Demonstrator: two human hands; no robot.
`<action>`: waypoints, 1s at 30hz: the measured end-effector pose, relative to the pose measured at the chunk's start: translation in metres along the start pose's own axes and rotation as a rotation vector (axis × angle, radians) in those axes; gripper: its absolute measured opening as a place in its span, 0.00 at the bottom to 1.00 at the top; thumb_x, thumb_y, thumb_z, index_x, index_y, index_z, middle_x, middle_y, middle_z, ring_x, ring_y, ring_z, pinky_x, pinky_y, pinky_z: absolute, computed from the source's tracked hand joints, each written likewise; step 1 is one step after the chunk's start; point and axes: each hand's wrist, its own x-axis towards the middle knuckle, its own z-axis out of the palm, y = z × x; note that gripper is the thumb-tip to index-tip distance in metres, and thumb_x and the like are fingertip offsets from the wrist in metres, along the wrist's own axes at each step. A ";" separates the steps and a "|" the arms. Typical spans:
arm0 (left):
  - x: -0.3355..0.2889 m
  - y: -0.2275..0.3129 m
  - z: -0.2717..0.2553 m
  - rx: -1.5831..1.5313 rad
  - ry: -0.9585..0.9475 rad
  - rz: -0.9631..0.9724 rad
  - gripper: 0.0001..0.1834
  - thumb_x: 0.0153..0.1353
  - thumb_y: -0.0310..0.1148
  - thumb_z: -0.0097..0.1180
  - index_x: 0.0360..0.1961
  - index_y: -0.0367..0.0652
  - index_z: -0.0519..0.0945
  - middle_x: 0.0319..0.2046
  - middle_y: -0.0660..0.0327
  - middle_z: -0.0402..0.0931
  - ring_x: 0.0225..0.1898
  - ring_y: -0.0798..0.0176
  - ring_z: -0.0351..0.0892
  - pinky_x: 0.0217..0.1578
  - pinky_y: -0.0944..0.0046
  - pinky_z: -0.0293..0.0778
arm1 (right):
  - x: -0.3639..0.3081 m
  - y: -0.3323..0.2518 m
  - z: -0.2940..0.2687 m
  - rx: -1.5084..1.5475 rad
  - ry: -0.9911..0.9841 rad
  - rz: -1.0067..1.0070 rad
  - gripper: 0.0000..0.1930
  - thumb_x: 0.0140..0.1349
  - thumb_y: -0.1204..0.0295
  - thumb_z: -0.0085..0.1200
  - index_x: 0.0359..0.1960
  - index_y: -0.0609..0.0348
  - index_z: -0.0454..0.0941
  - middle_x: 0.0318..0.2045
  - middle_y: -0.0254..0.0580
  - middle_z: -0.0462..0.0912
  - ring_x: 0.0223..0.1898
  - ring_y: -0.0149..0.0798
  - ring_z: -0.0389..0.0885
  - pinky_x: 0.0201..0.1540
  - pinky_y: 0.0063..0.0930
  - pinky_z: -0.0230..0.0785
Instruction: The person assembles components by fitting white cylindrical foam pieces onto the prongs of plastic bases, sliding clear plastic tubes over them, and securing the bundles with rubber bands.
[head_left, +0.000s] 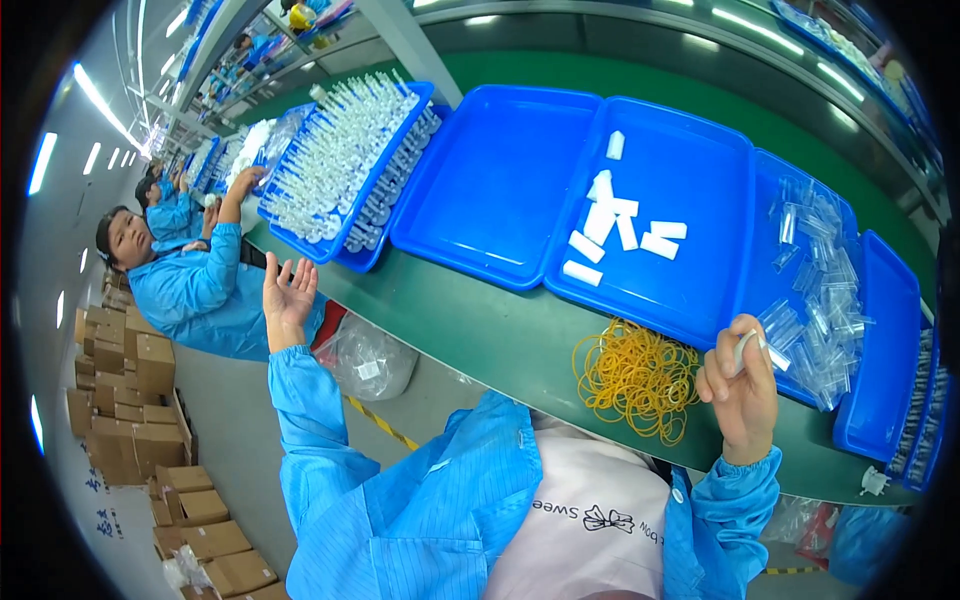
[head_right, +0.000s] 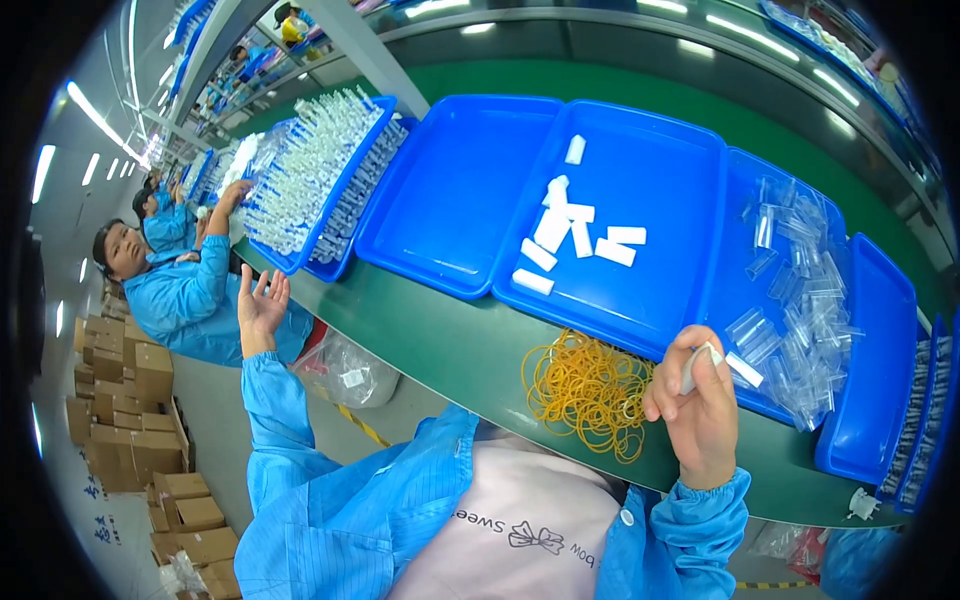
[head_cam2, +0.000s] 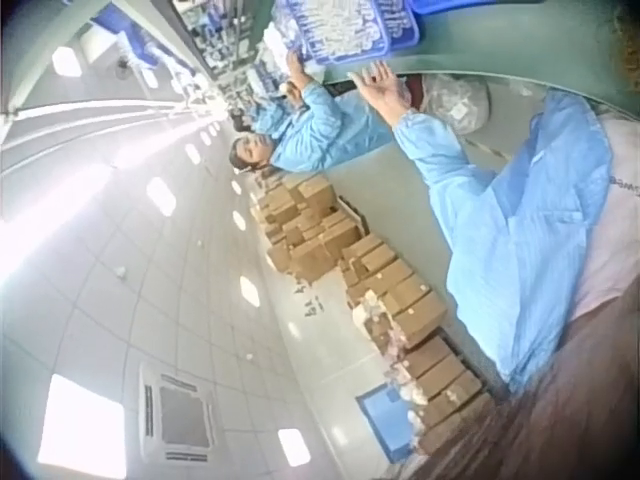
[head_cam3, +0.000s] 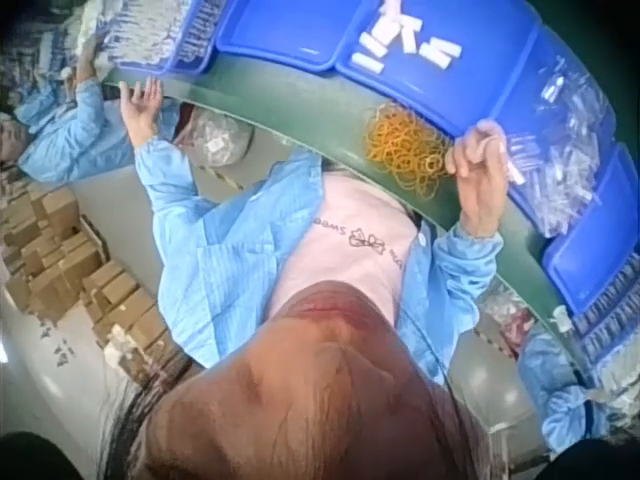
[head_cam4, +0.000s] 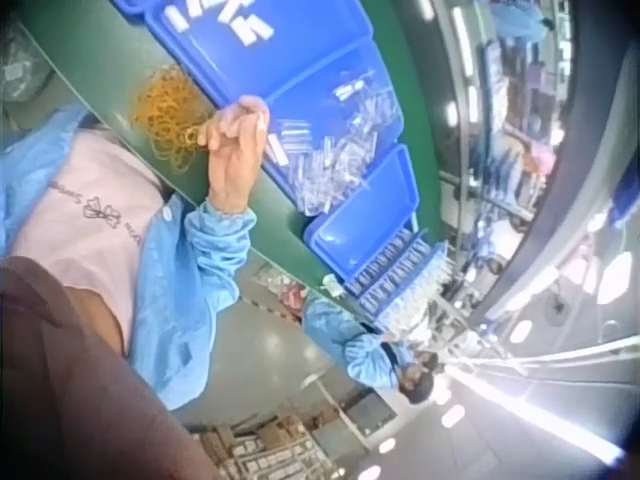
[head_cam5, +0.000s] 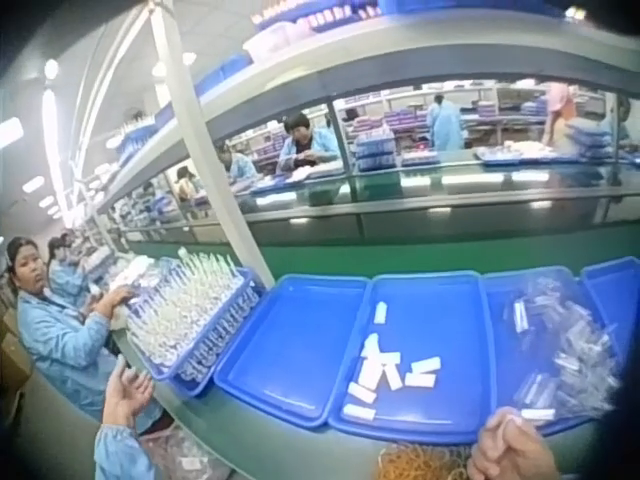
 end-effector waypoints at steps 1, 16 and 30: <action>0.010 0.000 -0.003 -0.001 -0.011 0.001 0.46 0.51 0.50 0.63 0.63 0.39 0.53 0.55 0.53 0.63 0.54 0.57 0.66 0.50 0.60 0.68 | 0.001 0.000 0.001 0.008 -0.005 0.007 0.12 0.68 0.60 0.39 0.42 0.56 0.66 0.21 0.32 0.67 0.16 0.24 0.63 0.20 0.22 0.65; 0.031 0.000 0.034 0.504 -0.110 0.019 0.15 0.58 0.42 0.50 0.17 0.50 0.66 0.07 0.69 0.59 0.06 0.71 0.51 0.07 0.70 0.46 | -0.008 -0.004 0.001 0.055 -0.081 0.007 0.12 0.67 0.61 0.42 0.42 0.56 0.66 0.23 0.34 0.68 0.17 0.25 0.65 0.22 0.22 0.66; -0.134 -0.043 0.100 0.336 -0.443 0.003 0.08 0.59 0.38 0.51 0.32 0.47 0.71 0.19 0.69 0.73 0.11 0.75 0.62 0.11 0.75 0.59 | -0.012 -0.009 -0.004 0.064 -0.093 -0.009 0.12 0.66 0.62 0.44 0.43 0.57 0.68 0.23 0.33 0.69 0.18 0.25 0.66 0.23 0.22 0.66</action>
